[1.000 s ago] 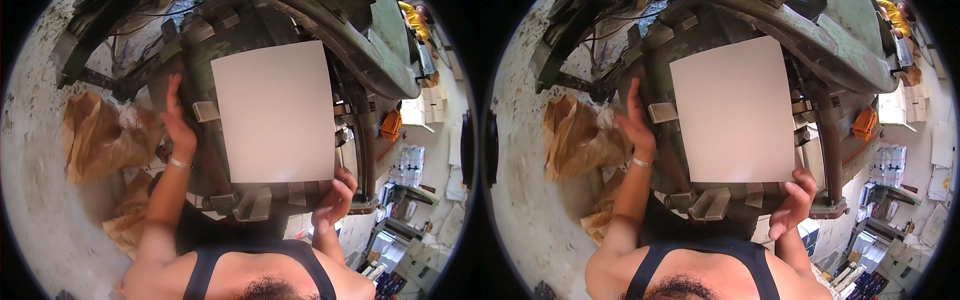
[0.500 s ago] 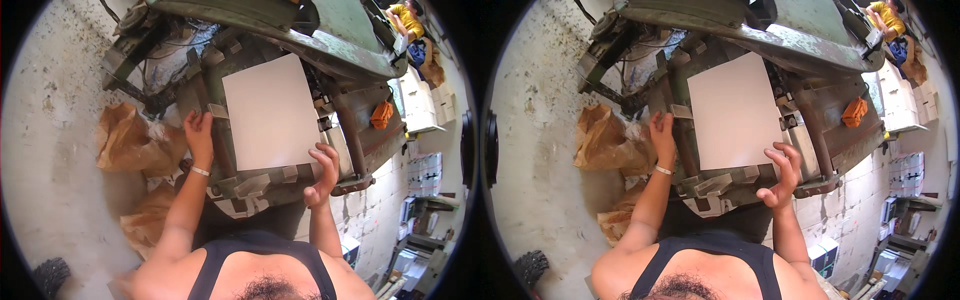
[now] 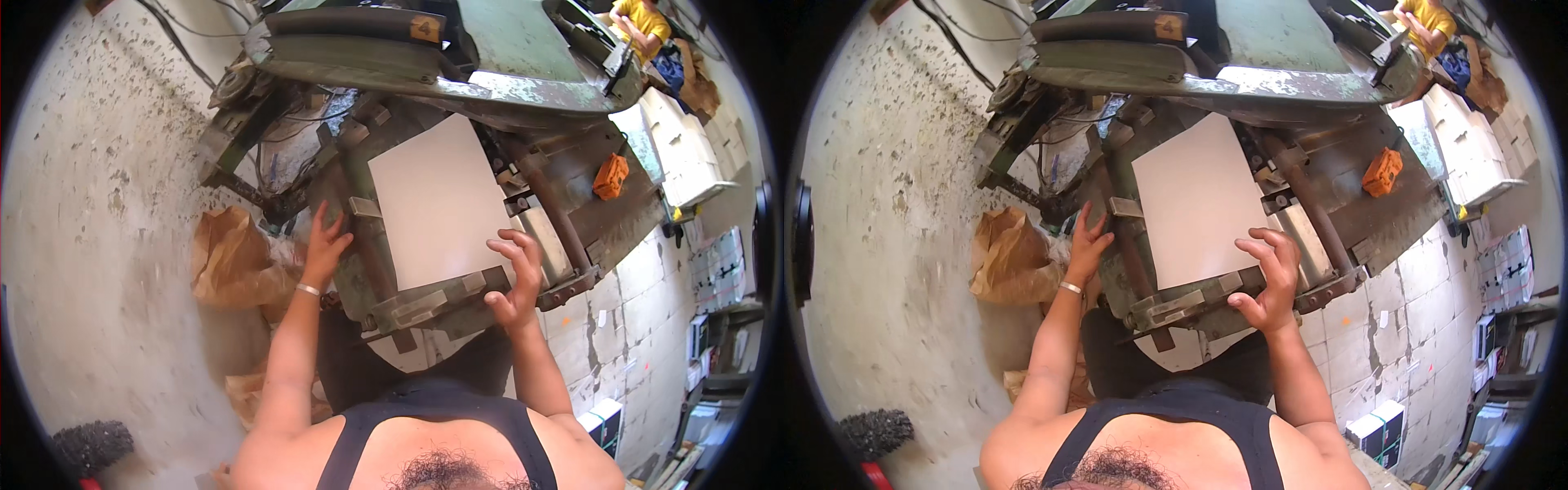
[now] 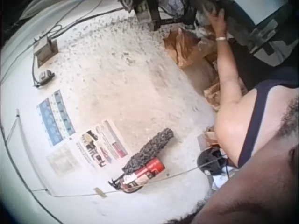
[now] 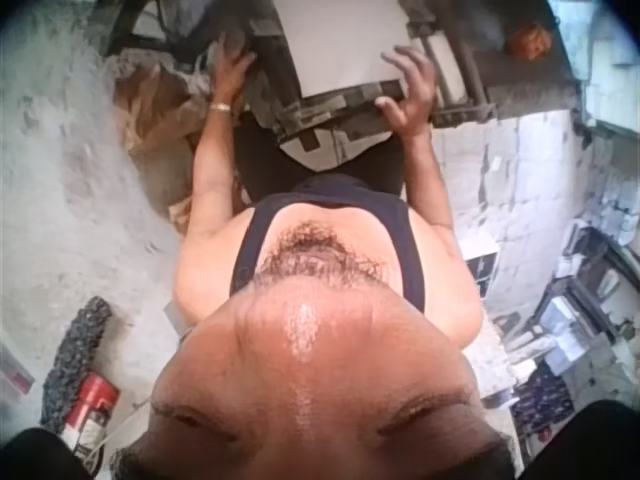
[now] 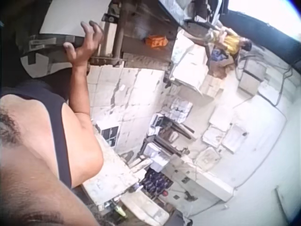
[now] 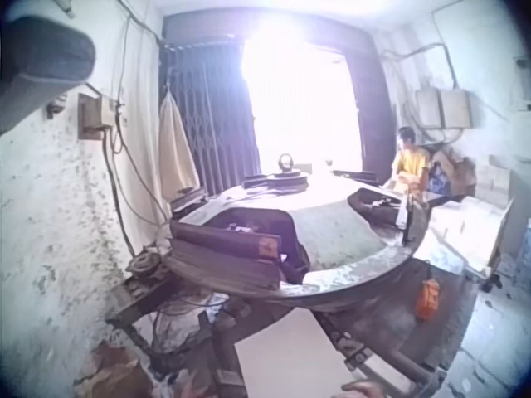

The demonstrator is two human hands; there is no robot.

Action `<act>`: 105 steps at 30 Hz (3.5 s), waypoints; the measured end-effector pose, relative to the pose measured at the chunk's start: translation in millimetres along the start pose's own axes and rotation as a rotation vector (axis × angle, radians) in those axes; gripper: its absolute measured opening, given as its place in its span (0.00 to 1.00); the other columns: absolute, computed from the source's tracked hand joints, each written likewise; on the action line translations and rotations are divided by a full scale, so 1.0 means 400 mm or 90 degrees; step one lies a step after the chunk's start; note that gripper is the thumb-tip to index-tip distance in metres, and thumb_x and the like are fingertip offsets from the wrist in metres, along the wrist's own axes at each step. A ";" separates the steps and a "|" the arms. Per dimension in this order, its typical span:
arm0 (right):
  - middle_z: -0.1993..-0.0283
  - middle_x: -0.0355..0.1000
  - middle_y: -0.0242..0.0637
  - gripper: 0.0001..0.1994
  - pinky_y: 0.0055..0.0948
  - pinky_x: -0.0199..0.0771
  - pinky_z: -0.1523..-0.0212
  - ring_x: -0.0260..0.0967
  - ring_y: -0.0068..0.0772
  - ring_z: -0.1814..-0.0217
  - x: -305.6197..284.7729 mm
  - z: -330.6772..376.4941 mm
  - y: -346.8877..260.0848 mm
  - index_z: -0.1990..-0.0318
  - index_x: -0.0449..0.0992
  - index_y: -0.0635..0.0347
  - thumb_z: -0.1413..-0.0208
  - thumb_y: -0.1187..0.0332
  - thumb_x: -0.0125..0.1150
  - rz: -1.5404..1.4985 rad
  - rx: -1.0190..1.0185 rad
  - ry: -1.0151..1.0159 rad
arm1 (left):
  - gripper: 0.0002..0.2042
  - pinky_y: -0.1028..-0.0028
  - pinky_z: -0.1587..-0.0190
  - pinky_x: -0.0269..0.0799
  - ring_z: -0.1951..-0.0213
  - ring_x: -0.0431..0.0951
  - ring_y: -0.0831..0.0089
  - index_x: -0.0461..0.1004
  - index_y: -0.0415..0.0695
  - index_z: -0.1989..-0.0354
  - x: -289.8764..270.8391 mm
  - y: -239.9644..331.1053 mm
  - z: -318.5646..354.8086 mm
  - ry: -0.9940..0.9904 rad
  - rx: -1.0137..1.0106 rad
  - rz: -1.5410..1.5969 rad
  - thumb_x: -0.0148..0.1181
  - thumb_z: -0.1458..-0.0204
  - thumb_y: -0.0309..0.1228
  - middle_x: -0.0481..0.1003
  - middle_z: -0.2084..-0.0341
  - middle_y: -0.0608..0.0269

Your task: The person removes a cut paper sample from a cutting machine, folds it, and holds it against a block of paper. The person then picks up a sheet of paper and positions it onto the machine bed against the guides.

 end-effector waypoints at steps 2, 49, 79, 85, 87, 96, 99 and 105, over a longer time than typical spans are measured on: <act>0.42 0.74 0.51 0.45 0.50 0.64 0.35 0.69 0.55 0.38 -0.008 -0.003 0.001 0.48 0.82 0.61 0.47 0.21 0.57 0.011 0.011 0.017 | 0.47 0.66 0.32 0.67 0.27 0.66 0.66 0.43 0.54 0.16 0.005 -0.003 -0.009 -0.039 -0.029 -0.023 0.67 0.40 0.19 0.60 0.23 0.39; 0.34 0.70 0.51 0.27 0.53 0.60 0.29 0.63 0.58 0.29 0.046 -0.001 -0.003 0.46 0.82 0.61 0.53 0.56 0.77 0.192 0.041 -0.037 | 0.28 0.58 0.36 0.72 0.42 0.76 0.50 0.79 0.50 0.36 -0.131 0.097 -0.470 -0.015 0.223 -0.544 0.75 0.46 0.38 0.77 0.46 0.49; 0.23 0.60 0.56 0.45 0.63 0.43 0.19 0.51 0.61 0.18 0.088 -0.020 0.046 0.27 0.66 0.55 0.55 0.66 0.82 0.436 0.120 -0.106 | 0.27 0.54 0.33 0.69 0.37 0.73 0.45 0.75 0.49 0.35 -0.094 0.086 -0.377 -0.014 0.293 -0.562 0.73 0.44 0.35 0.75 0.41 0.49; 0.28 0.67 0.51 0.44 0.57 0.54 0.24 0.58 0.58 0.23 0.075 -0.040 0.061 0.30 0.70 0.55 0.59 0.67 0.84 0.439 0.085 -0.098 | 0.27 0.54 0.32 0.70 0.35 0.72 0.48 0.76 0.53 0.35 -0.082 0.094 -0.385 -0.043 0.234 -0.574 0.73 0.44 0.37 0.74 0.40 0.52; 0.30 0.69 0.49 0.41 0.55 0.55 0.25 0.60 0.57 0.25 0.059 -0.053 0.059 0.32 0.73 0.55 0.59 0.67 0.83 0.416 0.102 -0.094 | 0.28 0.55 0.31 0.69 0.34 0.72 0.46 0.75 0.51 0.34 -0.082 0.077 -0.380 -0.020 0.250 -0.582 0.73 0.44 0.35 0.73 0.37 0.50; 0.49 0.79 0.43 0.24 0.38 0.75 0.42 0.77 0.42 0.47 0.010 -0.044 0.012 0.39 0.77 0.64 0.46 0.80 0.69 0.164 0.115 0.149 | 0.28 0.54 0.30 0.68 0.32 0.71 0.45 0.74 0.52 0.33 -0.084 0.030 -0.372 -0.032 0.268 -0.597 0.72 0.43 0.36 0.72 0.35 0.49; 0.54 0.80 0.40 0.20 0.32 0.77 0.46 0.77 0.34 0.52 -0.002 -0.043 0.049 0.42 0.78 0.69 0.43 0.81 0.68 0.064 0.169 0.194 | 0.31 0.51 0.26 0.63 0.28 0.67 0.44 0.70 0.56 0.29 -0.111 0.024 -0.373 -0.064 0.213 -0.633 0.70 0.41 0.42 0.67 0.29 0.44; 0.52 0.82 0.39 0.13 0.30 0.78 0.45 0.78 0.28 0.51 -0.032 -0.062 0.098 0.48 0.80 0.71 0.40 0.80 0.68 -0.049 0.218 0.235 | 0.32 0.56 0.29 0.65 0.30 0.69 0.47 0.68 0.44 0.27 -0.069 0.104 -0.168 0.144 0.343 -0.450 0.68 0.38 0.41 0.71 0.33 0.42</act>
Point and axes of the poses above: each hand's wrist, its own z-axis away from the middle knuckle, its own x-axis out of the palm, y = z × x, the point moved 6 cm from there along -z, towards the middle knuckle
